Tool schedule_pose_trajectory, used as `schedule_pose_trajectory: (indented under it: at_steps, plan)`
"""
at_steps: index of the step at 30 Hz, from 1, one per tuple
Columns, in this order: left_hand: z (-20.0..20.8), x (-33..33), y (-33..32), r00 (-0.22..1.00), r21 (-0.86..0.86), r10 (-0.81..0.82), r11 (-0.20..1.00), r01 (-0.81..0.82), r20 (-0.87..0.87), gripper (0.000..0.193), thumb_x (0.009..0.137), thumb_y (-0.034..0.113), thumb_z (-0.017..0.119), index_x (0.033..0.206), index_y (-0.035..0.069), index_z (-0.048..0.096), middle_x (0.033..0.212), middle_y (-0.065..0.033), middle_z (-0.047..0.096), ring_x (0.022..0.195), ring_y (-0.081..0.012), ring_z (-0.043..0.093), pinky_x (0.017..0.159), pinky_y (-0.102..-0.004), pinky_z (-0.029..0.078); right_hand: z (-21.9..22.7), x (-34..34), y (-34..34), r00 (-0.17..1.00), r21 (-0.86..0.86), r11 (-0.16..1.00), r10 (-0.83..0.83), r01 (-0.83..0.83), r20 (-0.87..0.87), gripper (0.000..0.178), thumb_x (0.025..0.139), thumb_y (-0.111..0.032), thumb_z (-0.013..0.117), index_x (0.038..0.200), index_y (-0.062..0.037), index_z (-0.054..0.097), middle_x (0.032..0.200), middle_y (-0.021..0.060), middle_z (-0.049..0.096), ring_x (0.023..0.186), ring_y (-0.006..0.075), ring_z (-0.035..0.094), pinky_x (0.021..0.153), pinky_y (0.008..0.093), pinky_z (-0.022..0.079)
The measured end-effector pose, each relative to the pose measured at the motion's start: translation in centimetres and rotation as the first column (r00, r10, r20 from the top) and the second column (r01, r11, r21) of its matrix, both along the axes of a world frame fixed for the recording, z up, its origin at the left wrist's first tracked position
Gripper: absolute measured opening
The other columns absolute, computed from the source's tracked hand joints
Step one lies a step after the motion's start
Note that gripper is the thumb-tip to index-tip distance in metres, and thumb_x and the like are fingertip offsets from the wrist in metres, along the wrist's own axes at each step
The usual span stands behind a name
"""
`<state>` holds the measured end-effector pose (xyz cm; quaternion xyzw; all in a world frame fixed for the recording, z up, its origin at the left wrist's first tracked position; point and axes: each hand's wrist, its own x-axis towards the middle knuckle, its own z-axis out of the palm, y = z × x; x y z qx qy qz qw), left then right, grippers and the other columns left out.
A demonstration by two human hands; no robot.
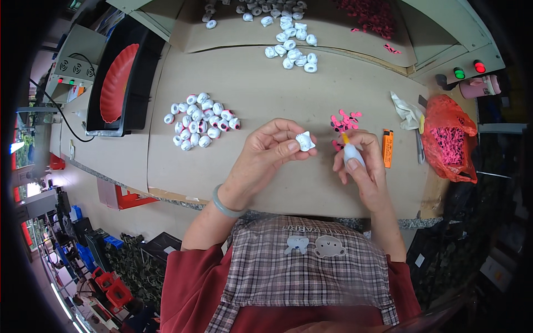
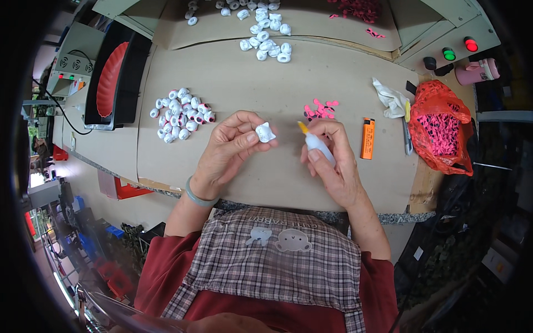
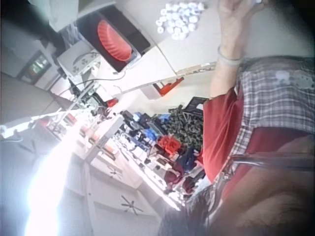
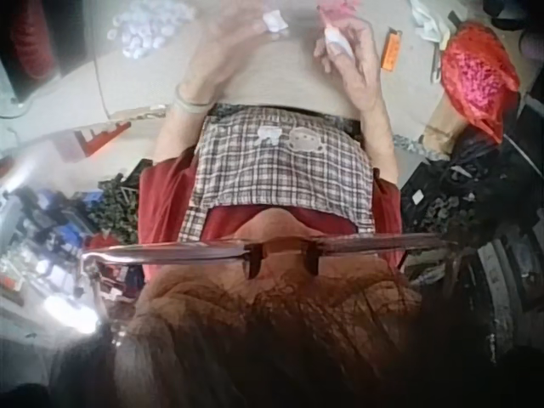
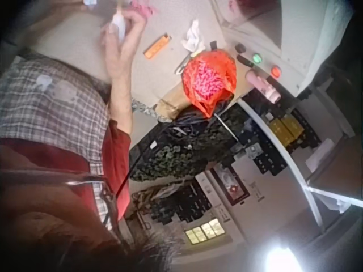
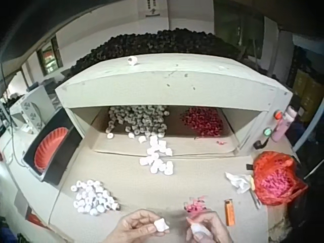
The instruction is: The person applies glue to small white pieces using a glue bottle, attaches small pink pieces onto them by hand, and places the assembled items into a pile on the table.
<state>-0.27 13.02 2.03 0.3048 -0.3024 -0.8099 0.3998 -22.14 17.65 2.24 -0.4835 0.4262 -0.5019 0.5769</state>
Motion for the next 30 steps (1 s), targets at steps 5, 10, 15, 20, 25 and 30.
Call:
schedule_pose_trajectory:
  at_steps: [5,10,15,20,25,30]
  plan:
    - [-0.8,-0.4,0.9,1.000,-0.018,0.017,1.000,-0.018,-0.026,0.031,0.089,0.005,0.061,0.119,-0.001,0.055,0.111,-0.0171,0.063,0.093,-0.0186,0.065,0.084,-0.0289,0.054,0.1,-0.8,-0.2,0.991,-0.141,0.989,-0.057,0.040,-0.123,0.028,0.088,-0.006,0.060,0.114,0.0010,0.051,0.100,0.0119,0.053,0.071,0.0105,0.057,0.054,0.0200,0.046]
    - [-0.2,-0.8,1.3,0.997,0.036,0.053,0.998,-0.051,-0.057,0.031,0.088,0.005,0.061,0.118,-0.001,0.055,0.112,-0.0186,0.063,0.093,-0.0192,0.066,0.084,-0.0291,0.054,0.4,-0.4,0.5,0.976,-0.073,0.974,-0.216,0.217,0.021,0.040,0.085,-0.008,0.068,0.120,0.0020,0.051,0.096,0.0109,0.060,0.069,0.0110,0.060,0.055,0.0195,0.048]
    - [-0.4,-1.1,1.5,0.996,-0.078,0.086,0.993,-0.083,0.028,0.026,0.086,0.003,0.064,0.110,-0.001,0.057,0.110,-0.0191,0.064,0.094,-0.0225,0.066,0.088,-0.0311,0.053,1.0,0.2,0.7,0.938,-0.268,0.917,-0.333,0.297,-0.100,0.040,0.088,-0.012,0.065,0.123,0.0035,0.050,0.095,0.0143,0.065,0.069,0.0124,0.062,0.057,0.0207,0.050]
    - [-0.6,-1.2,1.7,0.995,-0.128,0.096,0.987,-0.092,0.028,0.027,0.083,-0.002,0.065,0.108,-0.001,0.056,0.110,-0.0167,0.064,0.100,-0.0221,0.064,0.091,-0.0336,0.053,0.9,0.2,1.0,0.889,-0.426,0.860,-0.400,0.280,-0.224,0.039,0.092,-0.019,0.061,0.121,0.0047,0.051,0.092,0.0167,0.066,0.072,0.0161,0.065,0.061,0.0243,0.052]
    - [-0.6,-1.0,1.7,0.993,-0.132,0.098,0.987,-0.089,0.065,0.029,0.081,-0.002,0.068,0.107,-0.001,0.055,0.110,-0.0159,0.062,0.101,-0.0202,0.062,0.093,-0.0360,0.053,0.5,0.0,1.2,0.812,-0.532,0.818,-0.455,0.220,-0.364,0.039,0.091,-0.021,0.062,0.118,0.0052,0.053,0.090,0.0178,0.066,0.076,0.0214,0.067,0.064,0.0282,0.053]
    - [-0.9,-1.0,1.8,0.991,-0.146,0.109,0.984,-0.098,0.072,0.028,0.081,-0.004,0.067,0.106,0.000,0.056,0.111,-0.0148,0.060,0.104,-0.0201,0.061,0.093,-0.0369,0.053,0.6,0.2,1.1,0.793,-0.550,0.812,-0.462,0.198,-0.397,0.040,0.090,-0.023,0.064,0.117,0.0050,0.054,0.088,0.0172,0.067,0.077,0.0233,0.068,0.064,0.0284,0.053]
